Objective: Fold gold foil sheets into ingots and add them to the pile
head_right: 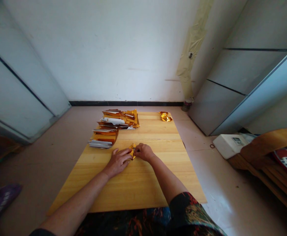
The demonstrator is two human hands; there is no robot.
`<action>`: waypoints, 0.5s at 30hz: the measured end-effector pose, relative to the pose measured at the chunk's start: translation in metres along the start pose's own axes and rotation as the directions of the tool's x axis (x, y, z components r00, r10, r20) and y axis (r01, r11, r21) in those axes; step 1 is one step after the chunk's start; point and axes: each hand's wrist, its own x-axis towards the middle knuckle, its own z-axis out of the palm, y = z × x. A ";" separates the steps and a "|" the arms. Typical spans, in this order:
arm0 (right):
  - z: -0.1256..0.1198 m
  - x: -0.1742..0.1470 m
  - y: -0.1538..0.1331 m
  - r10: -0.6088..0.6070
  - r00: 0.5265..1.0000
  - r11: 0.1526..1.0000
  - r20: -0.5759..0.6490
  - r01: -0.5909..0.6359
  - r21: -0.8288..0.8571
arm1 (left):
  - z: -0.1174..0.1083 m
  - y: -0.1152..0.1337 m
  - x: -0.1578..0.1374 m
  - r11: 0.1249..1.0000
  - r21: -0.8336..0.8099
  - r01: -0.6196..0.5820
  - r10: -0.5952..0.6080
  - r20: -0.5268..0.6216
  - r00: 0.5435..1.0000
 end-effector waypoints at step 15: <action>0.003 -0.004 -0.007 0.044 0.999 0.999 -0.028 -0.045 -0.029 | -0.001 -0.003 -0.003 1.000 -0.015 -0.024 0.025 0.053 0.998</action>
